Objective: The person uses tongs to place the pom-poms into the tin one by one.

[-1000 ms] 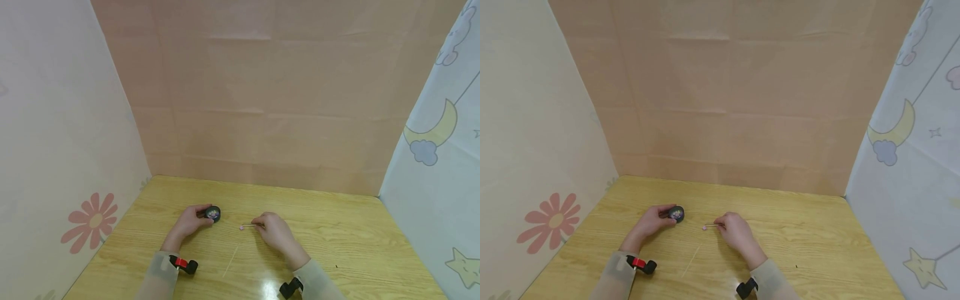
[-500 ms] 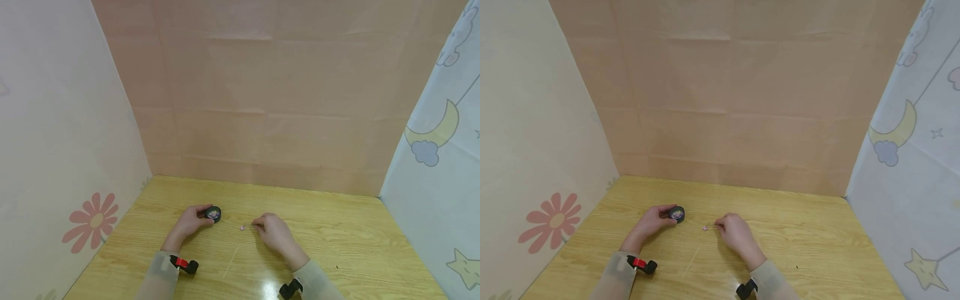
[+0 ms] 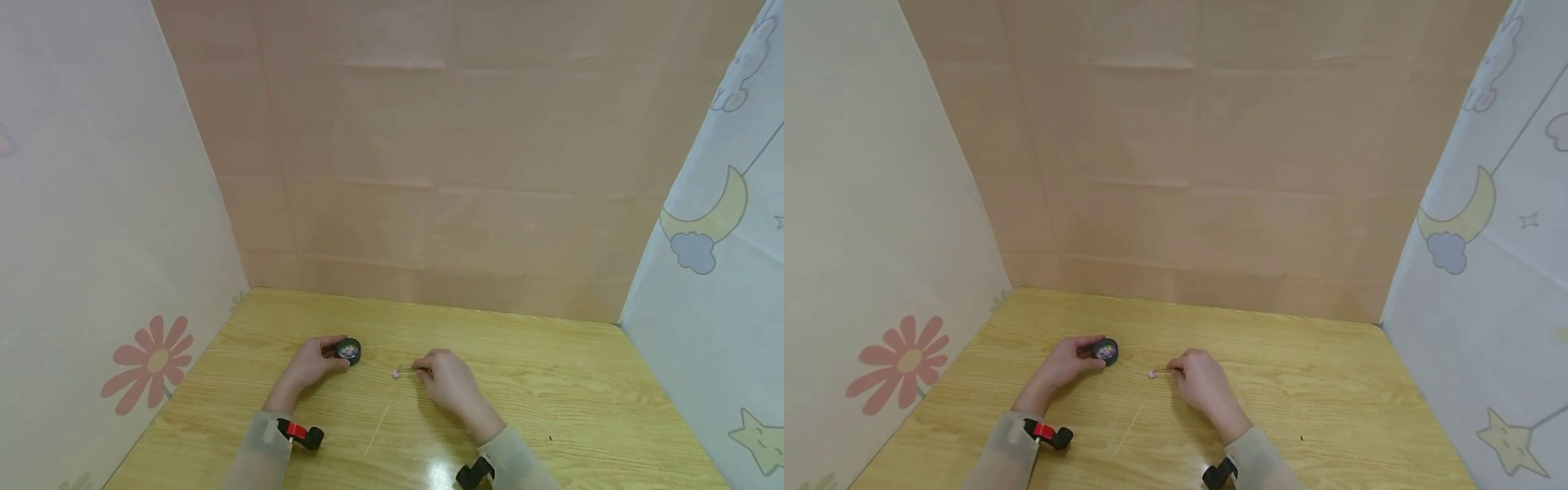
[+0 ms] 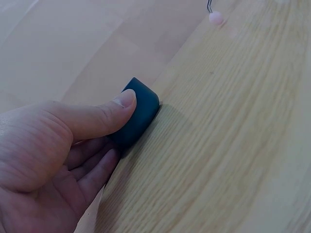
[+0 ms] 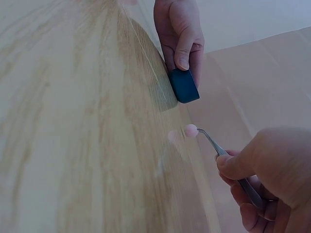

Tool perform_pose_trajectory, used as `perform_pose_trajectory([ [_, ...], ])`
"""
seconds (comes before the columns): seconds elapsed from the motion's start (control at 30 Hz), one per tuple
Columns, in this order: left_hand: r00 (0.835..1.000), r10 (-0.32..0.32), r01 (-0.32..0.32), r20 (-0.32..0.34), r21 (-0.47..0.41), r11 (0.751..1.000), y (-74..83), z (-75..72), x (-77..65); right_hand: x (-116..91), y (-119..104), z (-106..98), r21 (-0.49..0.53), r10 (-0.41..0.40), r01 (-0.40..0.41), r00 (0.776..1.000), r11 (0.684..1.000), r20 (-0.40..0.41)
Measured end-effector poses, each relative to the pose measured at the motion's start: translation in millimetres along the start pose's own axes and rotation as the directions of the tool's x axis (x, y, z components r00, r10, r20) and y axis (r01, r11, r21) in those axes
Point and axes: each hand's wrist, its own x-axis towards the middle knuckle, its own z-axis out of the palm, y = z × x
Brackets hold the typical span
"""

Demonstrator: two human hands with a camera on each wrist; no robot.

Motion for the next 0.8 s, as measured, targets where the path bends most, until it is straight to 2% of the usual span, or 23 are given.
perform_pose_trajectory([
  [0.8,1.000,0.001,-0.001,0.005,-0.018,1.000,1.3,0.5,0.1,1.4,2.8,-4.0,0.028,0.020,-0.019,1.000,0.999,-0.023],
])
